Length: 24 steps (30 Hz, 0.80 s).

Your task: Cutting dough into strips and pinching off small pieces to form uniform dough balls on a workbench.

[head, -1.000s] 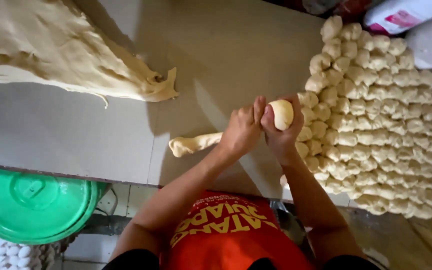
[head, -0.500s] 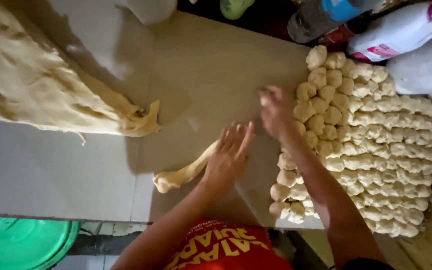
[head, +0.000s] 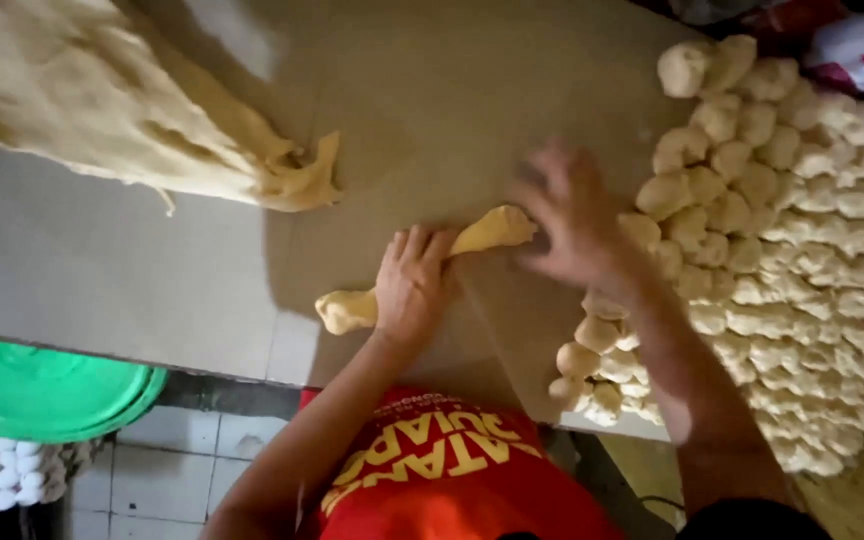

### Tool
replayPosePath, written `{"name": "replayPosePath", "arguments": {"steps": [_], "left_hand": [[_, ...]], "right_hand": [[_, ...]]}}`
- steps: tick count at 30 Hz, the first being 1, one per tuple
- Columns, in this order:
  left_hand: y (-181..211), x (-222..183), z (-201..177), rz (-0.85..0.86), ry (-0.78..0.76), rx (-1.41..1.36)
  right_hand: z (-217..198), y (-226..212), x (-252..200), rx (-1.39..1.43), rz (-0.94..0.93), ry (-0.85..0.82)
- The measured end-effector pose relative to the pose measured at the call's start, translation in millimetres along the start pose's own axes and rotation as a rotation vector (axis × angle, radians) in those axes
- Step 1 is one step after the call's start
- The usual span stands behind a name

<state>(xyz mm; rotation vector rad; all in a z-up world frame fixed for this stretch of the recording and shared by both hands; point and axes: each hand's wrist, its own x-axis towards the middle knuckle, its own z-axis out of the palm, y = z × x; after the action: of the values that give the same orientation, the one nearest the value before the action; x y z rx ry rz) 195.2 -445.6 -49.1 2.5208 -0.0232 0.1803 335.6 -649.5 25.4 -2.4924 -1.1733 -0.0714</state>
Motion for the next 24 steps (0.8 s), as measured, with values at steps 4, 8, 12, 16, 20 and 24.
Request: {"name": "replayPosePath", "arguments": {"steps": [4, 8, 12, 16, 20, 24], "left_hand": [[18, 21, -43, -0.358, -0.304, -0.452], [38, 50, -72, -0.652, -0.584, -0.77], [42, 55, -67, -0.651, -0.519, -0.784], [47, 55, -60, -0.63, -0.414, -0.816], [71, 60, -82, -0.636, -0.432, -0.773], [63, 42, -61, -0.239, -0.295, -0.541]], "right_hand": [[-1, -32, -7, 0.507, 0.246, -0.07], [1, -47, -9, 0.79, 0.262, -0.034], [10, -67, -8, 0.605, 0.15, 0.028], [22, -72, -10, 0.724, 0.396, 0.138], [15, -101, -4, 0.796, 0.519, 0.349], [32, -80, -7, 0.648, 0.482, 0.497]]}}
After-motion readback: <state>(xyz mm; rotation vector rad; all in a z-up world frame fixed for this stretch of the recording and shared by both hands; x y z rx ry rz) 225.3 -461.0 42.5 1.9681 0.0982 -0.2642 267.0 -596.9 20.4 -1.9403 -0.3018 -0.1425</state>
